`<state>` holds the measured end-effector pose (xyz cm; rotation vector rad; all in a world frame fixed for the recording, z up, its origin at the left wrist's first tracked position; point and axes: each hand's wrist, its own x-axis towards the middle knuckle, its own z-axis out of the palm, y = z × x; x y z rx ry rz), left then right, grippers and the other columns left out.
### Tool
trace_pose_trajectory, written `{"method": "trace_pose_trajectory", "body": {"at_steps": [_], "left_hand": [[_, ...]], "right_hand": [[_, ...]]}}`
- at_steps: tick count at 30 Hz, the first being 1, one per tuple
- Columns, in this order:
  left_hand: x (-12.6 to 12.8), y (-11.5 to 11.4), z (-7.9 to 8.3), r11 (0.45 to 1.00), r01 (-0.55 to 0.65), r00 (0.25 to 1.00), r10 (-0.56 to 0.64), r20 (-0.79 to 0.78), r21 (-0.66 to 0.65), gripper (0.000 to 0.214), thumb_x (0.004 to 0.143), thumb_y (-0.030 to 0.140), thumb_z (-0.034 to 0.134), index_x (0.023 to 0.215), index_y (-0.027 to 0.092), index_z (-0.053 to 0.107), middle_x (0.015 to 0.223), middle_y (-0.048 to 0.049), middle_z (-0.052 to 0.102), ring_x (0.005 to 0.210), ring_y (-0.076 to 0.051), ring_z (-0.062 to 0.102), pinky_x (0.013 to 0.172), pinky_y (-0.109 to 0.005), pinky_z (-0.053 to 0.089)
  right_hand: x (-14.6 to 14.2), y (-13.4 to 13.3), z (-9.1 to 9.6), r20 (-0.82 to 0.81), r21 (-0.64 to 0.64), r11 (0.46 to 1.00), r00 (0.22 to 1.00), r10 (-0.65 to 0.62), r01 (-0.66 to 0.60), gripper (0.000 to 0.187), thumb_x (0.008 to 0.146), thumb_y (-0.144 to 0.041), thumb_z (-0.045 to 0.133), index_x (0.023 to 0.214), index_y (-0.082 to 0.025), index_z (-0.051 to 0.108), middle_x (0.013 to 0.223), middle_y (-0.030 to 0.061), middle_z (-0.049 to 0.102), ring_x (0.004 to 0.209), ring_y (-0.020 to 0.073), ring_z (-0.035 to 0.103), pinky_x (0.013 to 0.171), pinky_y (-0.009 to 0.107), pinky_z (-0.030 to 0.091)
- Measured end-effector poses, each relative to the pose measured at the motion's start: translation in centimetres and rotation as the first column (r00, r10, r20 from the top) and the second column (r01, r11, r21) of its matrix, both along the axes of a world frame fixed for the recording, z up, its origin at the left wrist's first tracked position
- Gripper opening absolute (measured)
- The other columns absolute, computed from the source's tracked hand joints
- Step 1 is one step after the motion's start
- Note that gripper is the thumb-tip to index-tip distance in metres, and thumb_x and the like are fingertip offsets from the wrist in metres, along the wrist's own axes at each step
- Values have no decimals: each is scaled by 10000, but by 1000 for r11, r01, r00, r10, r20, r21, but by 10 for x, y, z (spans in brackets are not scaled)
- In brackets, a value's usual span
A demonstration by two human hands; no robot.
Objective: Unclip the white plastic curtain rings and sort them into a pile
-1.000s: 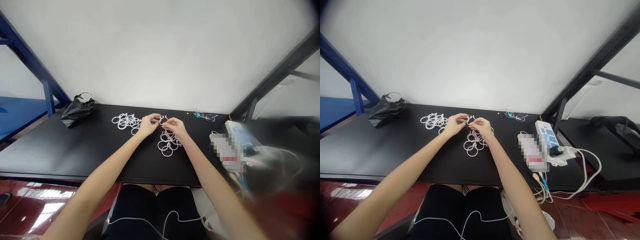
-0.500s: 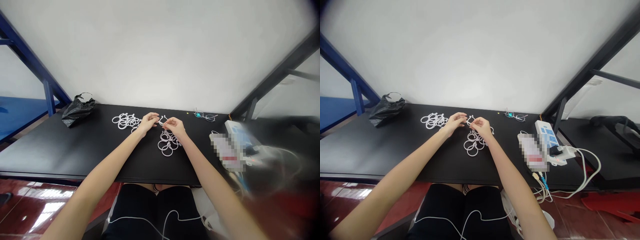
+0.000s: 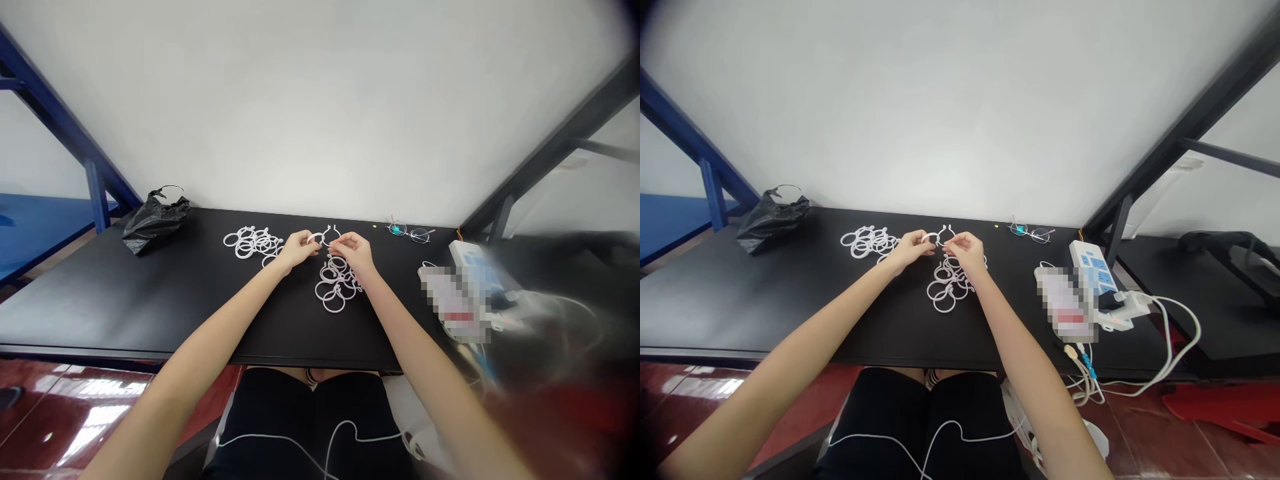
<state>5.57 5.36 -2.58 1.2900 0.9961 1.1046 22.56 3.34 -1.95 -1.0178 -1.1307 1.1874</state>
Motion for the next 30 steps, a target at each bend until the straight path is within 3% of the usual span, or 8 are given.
{"method": "trace_pose_trajectory", "body": {"at_steps": [4,9,11,13,17,20,23,30], "left_hand": [[2,-3,8,996,52,987,-39,154,-76,297,732,327,700,587,146,514,596,36,511,616,-91,559,824,-344,544],[-2,1,12,999,-9,939,25,342,-47,498,802,448,608,493,185,319,594,24,460,632,-125,569,815,-376,541],[-4,2,11,999,-41,980,35,196,27,497,860,470,509,490,192,327,603,2,488,658,-148,582,814,-373,524],[-4,0,8,978,-25,993,48,-105,206,488,903,472,441,505,191,409,620,-20,529,674,-164,576,812,-361,499],[1,-10,-1,831,227,828,111,-550,508,339,915,378,475,659,189,591,751,-44,590,726,-178,567,788,-328,473],[5,-16,-4,758,326,760,145,-634,565,195,891,294,519,800,187,654,931,-80,615,856,-199,602,833,-333,477],[6,-19,-2,745,343,758,141,-637,572,187,897,276,520,835,189,674,1007,-97,633,910,-218,616,906,-376,465],[6,-19,6,765,151,736,335,-588,626,173,907,270,522,825,209,662,886,-50,683,938,-228,617,1154,-532,186]], "right_hand": [[0,1,-2,7,-9,1000,1000,-13,13,258,620,-261,821,704,-191,588,751,21,730,677,154,710,676,277,607],[0,2,-2,27,-45,995,996,-86,87,243,623,-239,816,698,-185,591,678,12,706,644,152,700,635,265,598],[1,3,-1,29,-19,991,991,-132,133,231,639,-252,799,711,-187,590,692,8,704,645,146,696,608,249,585],[2,3,0,18,23,983,983,-183,182,234,654,-268,779,743,-193,575,729,3,707,653,137,694,588,230,569],[2,3,-1,20,59,976,977,-212,211,338,650,-303,776,821,-216,497,787,-1,712,695,150,704,580,233,559],[2,2,-2,47,61,978,978,-205,202,428,630,-337,799,853,-228,450,790,3,719,697,169,709,580,254,563],[1,1,-1,63,67,981,981,-186,181,443,636,-346,799,880,-228,448,839,28,739,704,178,711,599,275,569],[-2,1,-2,73,93,984,985,-158,151,371,671,-363,780,893,-213,524,818,38,735,754,199,716,651,301,574]]}}
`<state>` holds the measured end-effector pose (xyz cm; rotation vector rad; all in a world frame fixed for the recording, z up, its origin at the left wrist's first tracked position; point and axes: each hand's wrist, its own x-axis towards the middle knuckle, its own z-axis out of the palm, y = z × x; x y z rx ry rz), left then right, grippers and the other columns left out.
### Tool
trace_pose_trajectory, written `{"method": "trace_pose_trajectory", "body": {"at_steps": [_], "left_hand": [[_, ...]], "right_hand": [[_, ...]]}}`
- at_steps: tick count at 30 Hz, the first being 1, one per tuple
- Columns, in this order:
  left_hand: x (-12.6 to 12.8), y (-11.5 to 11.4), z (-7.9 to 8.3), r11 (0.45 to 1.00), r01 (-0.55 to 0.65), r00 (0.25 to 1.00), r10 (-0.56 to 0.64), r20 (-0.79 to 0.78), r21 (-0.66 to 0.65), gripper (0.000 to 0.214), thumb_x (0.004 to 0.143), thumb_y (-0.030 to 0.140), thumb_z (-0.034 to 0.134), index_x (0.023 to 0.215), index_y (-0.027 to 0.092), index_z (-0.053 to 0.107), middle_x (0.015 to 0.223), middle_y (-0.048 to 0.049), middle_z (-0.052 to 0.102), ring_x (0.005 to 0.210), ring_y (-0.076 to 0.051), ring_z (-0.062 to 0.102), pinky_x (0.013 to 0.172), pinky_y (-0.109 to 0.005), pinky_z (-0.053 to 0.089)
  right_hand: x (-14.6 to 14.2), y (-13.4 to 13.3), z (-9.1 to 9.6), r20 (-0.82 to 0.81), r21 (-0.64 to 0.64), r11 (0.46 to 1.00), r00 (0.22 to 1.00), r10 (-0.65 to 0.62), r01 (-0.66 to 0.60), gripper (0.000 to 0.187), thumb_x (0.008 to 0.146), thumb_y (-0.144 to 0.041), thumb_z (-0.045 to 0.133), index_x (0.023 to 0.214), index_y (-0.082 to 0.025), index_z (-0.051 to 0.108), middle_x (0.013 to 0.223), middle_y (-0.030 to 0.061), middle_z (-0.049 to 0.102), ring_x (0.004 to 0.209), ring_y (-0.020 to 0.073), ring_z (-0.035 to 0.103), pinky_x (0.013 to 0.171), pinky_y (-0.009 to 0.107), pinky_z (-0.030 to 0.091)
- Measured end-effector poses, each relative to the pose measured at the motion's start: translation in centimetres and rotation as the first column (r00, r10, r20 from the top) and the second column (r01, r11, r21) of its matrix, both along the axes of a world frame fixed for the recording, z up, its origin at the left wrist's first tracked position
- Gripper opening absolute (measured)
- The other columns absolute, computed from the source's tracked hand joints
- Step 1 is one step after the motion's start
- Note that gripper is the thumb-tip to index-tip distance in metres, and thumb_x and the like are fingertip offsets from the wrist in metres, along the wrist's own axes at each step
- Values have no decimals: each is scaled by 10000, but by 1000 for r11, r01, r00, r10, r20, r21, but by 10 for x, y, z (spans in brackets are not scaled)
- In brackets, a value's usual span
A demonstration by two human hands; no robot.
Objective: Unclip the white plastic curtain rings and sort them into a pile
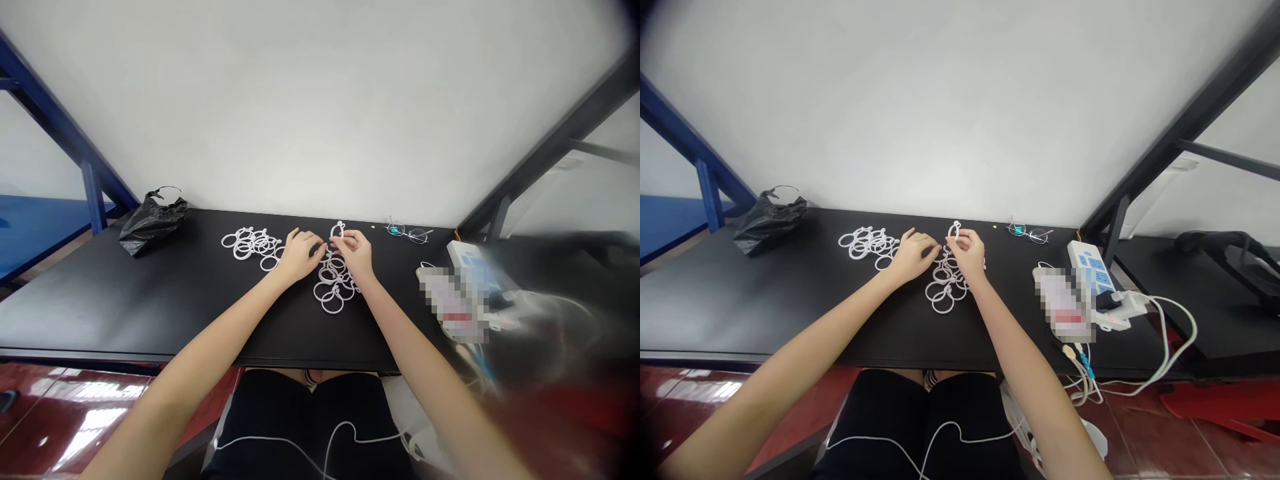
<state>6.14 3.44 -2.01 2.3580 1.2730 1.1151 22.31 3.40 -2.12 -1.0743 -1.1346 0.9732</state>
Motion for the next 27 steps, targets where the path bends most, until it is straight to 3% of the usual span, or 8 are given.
{"method": "trace_pose_trajectory", "body": {"at_steps": [2,6,9,13,19,24,27], "left_hand": [[0,1,1,1000,-1,997,1,74,5,170,918,299,524,964,196,652,992,-74,685,977,-228,617,1116,-494,290],[0,1,1,989,118,963,-91,254,-92,395,902,376,576,1239,171,552,1217,-133,621,1005,-218,642,930,-367,489],[2,1,0,971,182,931,-120,345,-153,431,913,368,562,1290,164,519,1273,-147,592,1004,-205,662,916,-336,507],[3,0,-1,968,201,913,-130,387,-149,517,918,343,550,1392,174,431,1403,-175,485,1047,-196,646,949,-332,499],[2,0,1,967,229,924,-182,336,-107,384,943,346,500,1289,180,522,1287,-136,566,989,-186,644,889,-309,513],[1,2,2,983,177,943,-154,294,-53,331,948,337,499,1238,186,554,1182,-112,595,866,-162,620,775,-282,517],[1,3,2,984,170,955,-154,252,-45,316,956,332,483,1227,194,568,1187,-112,590,818,-152,593,766,-287,512]], "right_hand": [[-2,-1,-2,37,21,1000,999,11,-12,308,737,-414,725,869,-214,531,799,41,728,754,201,717,659,307,573],[-4,-4,-5,166,129,986,983,79,-101,240,787,-430,680,823,-217,577,843,52,720,828,209,712,743,326,574],[-5,-6,-6,261,171,969,957,128,-177,197,792,-401,681,808,-216,616,827,40,699,800,204,697,745,332,571],[-6,-9,-6,268,176,960,949,166,-217,179,782,-384,690,796,-217,628,813,32,692,797,203,691,776,342,569],[-9,-9,-4,233,156,959,952,196,-235,171,744,-351,702,796,-209,623,764,22,687,756,197,695,757,337,573],[-12,-16,1,191,178,970,973,130,-164,225,749,-294,674,947,-220,596,863,19,689,616,137,652,637,289,562],[-12,-19,5,159,174,978,983,89,-117,200,774,-323,658,938,-224,600,894,30,687,617,138,655,617,284,567]]}}
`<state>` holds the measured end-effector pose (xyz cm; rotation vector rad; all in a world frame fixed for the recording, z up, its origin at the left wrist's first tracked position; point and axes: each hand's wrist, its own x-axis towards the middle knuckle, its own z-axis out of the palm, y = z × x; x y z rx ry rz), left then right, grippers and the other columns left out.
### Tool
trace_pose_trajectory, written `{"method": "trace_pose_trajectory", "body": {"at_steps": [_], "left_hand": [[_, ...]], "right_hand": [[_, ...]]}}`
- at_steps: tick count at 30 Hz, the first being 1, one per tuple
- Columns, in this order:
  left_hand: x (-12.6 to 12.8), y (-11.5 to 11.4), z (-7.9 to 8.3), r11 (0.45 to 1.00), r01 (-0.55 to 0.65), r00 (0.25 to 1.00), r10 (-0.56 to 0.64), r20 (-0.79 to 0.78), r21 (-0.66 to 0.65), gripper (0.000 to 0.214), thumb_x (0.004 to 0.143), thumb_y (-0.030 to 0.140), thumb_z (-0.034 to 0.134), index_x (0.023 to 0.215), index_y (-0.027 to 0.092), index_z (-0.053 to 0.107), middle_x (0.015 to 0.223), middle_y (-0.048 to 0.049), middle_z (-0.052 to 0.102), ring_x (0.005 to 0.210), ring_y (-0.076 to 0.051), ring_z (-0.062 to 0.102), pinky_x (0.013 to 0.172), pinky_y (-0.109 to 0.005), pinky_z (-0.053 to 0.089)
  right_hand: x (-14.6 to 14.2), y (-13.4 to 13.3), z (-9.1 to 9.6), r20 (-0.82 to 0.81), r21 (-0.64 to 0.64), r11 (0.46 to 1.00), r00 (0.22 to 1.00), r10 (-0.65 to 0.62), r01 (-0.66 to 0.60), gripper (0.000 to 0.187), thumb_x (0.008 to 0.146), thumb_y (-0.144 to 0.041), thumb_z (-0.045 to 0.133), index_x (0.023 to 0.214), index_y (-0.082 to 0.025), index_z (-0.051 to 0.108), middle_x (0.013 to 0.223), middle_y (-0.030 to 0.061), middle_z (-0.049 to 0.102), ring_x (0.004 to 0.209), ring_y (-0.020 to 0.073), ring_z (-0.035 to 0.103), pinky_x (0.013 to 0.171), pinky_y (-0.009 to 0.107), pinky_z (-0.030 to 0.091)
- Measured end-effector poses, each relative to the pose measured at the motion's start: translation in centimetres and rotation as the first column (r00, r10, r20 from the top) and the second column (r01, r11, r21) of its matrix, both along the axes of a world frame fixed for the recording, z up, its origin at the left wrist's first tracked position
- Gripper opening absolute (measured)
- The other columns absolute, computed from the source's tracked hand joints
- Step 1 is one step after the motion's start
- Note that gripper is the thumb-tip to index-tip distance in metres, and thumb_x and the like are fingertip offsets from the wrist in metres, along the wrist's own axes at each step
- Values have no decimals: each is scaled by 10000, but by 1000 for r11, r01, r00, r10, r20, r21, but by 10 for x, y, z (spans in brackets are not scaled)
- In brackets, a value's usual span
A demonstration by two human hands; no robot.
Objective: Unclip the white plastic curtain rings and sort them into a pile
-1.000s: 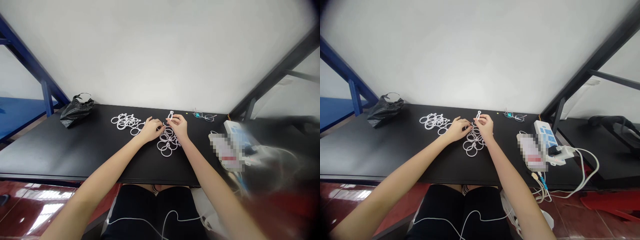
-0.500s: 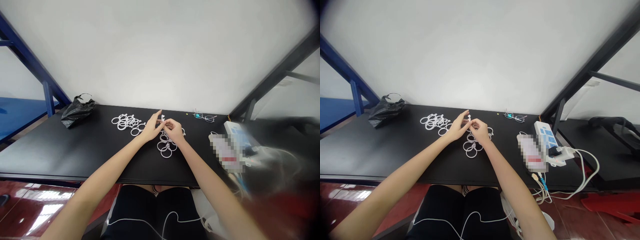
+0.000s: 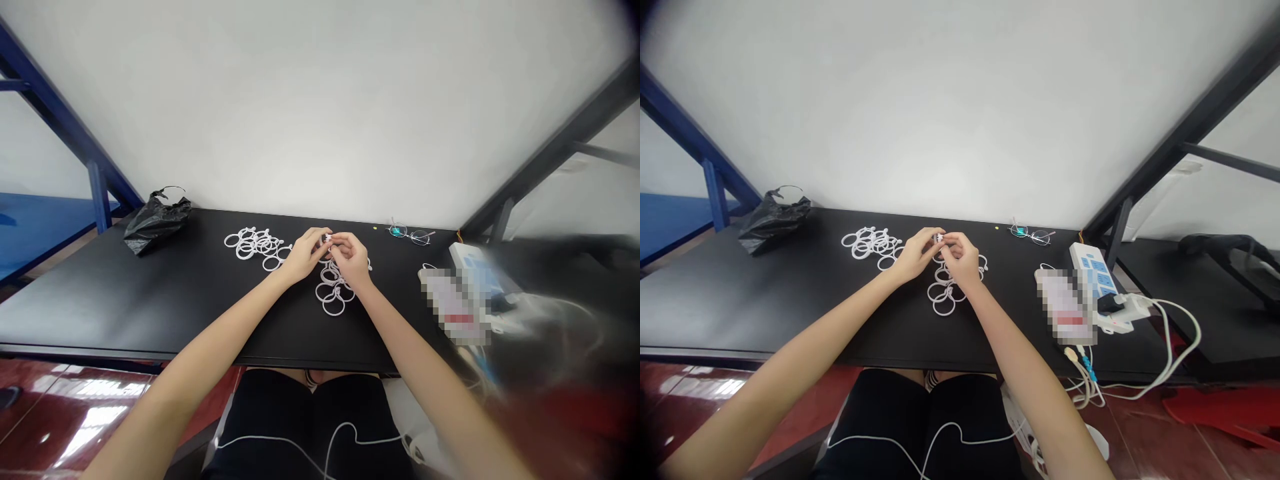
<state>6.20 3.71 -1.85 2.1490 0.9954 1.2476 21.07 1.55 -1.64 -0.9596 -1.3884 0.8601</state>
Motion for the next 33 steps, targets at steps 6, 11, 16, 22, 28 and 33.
{"method": "trace_pose_trajectory", "body": {"at_steps": [6,11,16,22,28,33], "left_hand": [[-2,0,1,1000,19,999,-19,-43,18,310,957,303,468,1221,195,590,1222,-117,591,909,-178,607,784,-296,508],[-1,-2,0,998,59,997,-57,-47,33,316,964,317,472,1218,183,602,1206,-124,610,1018,-209,611,844,-319,509],[1,-2,-3,999,49,997,-48,-61,12,356,969,311,455,1279,179,571,1219,-139,607,1038,-225,613,887,-353,505],[0,-2,-6,995,79,987,-71,-144,54,378,1001,319,378,1315,175,530,1279,-146,565,1185,-238,560,1032,-378,442],[-3,1,-8,991,89,967,-61,-246,104,368,1018,323,334,1313,180,501,1221,-129,554,1111,-226,589,986,-373,474],[-4,3,-9,985,75,959,-29,-281,155,338,1024,332,330,1256,172,518,1181,-117,562,1065,-215,602,946,-359,495]], "right_hand": [[2,0,2,42,42,999,999,-1,-1,247,785,-419,691,935,-225,662,907,36,692,648,151,652,637,302,565],[2,3,-1,19,55,998,999,-35,34,202,781,-419,708,837,-229,671,816,35,697,691,187,674,650,319,557],[4,4,-3,54,57,996,996,-64,61,230,767,-431,718,879,-233,681,830,37,704,700,191,676,664,332,570],[6,4,-4,99,93,994,993,-70,61,220,809,-451,682,833,-233,683,801,32,710,683,195,679,693,350,586],[7,3,-3,115,93,994,991,-62,52,244,826,-457,665,809,-214,657,719,15,673,609,162,642,586,302,574],[7,5,-3,108,98,995,993,-36,25,269,833,-466,656,800,-201,626,686,-5,653,544,128,612,545,269,550]]}}
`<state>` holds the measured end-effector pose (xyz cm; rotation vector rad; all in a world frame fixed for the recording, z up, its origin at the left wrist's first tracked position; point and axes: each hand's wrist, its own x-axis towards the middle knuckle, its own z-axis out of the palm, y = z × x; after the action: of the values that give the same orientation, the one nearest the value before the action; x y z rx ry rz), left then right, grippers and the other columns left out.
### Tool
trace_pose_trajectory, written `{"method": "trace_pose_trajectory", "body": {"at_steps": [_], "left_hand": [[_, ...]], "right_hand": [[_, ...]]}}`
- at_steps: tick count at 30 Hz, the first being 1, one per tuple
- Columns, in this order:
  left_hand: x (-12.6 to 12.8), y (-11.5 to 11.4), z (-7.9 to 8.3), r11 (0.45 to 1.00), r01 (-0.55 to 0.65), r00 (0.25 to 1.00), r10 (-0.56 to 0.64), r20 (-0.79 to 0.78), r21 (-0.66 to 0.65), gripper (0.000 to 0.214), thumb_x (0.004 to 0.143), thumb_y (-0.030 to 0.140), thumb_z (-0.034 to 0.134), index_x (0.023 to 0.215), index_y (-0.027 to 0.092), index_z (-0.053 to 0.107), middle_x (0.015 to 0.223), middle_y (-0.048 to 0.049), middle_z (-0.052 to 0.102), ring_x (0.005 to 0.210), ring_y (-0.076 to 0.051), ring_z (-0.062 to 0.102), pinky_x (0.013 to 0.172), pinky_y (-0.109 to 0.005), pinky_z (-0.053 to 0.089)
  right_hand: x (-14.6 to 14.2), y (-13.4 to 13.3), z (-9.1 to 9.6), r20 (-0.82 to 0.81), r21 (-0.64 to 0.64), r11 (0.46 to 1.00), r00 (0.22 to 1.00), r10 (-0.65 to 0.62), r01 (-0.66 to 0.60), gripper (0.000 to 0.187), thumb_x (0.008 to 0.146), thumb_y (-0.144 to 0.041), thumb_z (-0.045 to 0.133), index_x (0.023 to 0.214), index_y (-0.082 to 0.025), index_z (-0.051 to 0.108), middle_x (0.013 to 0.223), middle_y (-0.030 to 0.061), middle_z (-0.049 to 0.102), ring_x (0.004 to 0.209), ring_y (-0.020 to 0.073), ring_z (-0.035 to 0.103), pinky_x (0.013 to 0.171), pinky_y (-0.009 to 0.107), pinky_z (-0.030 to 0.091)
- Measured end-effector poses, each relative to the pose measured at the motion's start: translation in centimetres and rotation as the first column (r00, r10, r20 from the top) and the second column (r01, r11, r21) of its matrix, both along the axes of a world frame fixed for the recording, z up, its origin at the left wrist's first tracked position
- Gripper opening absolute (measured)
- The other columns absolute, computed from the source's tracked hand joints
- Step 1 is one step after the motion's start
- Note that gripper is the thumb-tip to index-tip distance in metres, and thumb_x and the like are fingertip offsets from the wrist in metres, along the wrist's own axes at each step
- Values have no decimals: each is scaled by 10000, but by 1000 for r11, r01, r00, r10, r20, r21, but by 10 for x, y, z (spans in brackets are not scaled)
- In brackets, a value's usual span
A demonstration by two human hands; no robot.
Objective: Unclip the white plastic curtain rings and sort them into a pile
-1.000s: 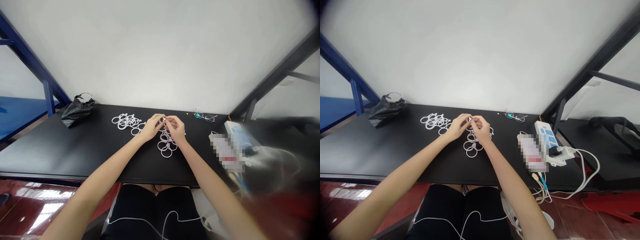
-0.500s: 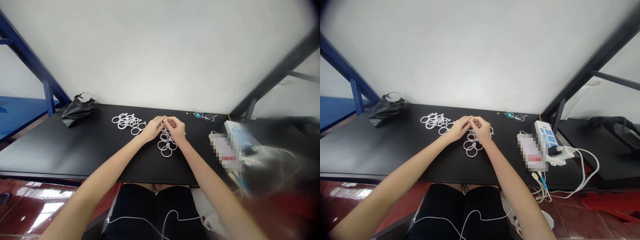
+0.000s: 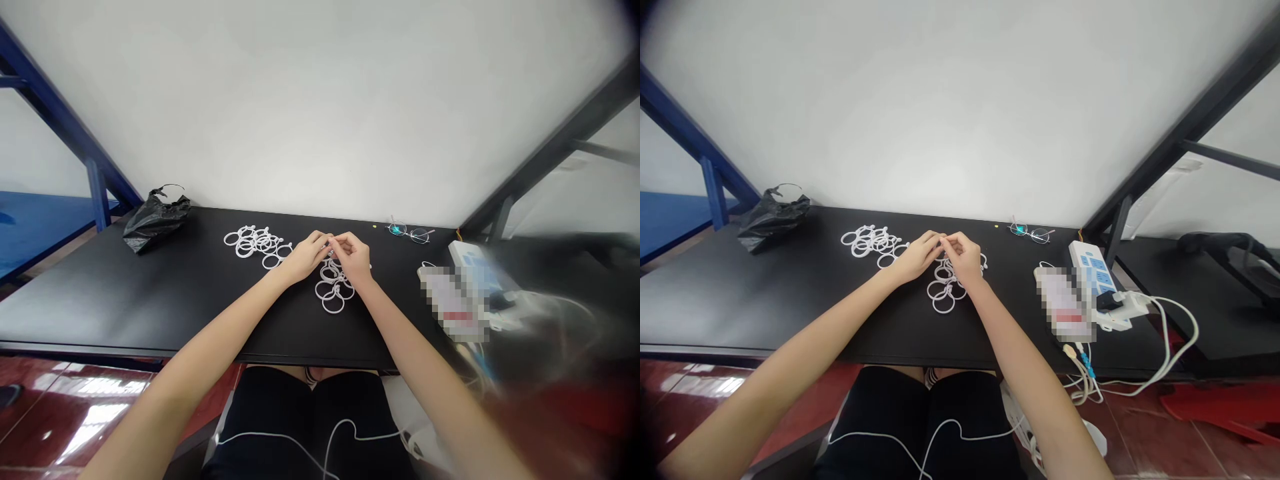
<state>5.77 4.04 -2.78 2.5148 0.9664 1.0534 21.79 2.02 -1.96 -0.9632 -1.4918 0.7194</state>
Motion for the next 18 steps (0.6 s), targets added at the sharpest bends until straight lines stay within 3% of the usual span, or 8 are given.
{"method": "trace_pose_trajectory", "body": {"at_steps": [9,14,18], "left_hand": [[1,-3,4,1000,10,1000,-10,1,-13,298,1023,310,331,1168,163,547,1100,-110,585,995,-207,598,888,-347,494],[2,-4,5,1000,5,1000,-5,-9,-15,295,1023,306,331,1152,161,553,1086,-106,583,969,-195,595,872,-325,485],[0,-4,11,995,-98,995,99,-31,22,294,1004,343,396,1145,155,572,1045,-98,600,917,-195,593,829,-312,487]], "right_hand": [[2,2,-1,36,-13,1000,999,-17,17,296,848,-486,623,766,-203,593,596,-29,582,474,111,538,480,246,442],[2,2,-1,27,-20,1000,1000,-4,4,301,845,-486,623,746,-205,574,581,-32,562,474,112,530,477,246,440],[-1,2,-1,-2,-34,999,999,-37,37,302,832,-504,635,853,-203,620,698,-3,638,485,106,550,482,246,465]]}}
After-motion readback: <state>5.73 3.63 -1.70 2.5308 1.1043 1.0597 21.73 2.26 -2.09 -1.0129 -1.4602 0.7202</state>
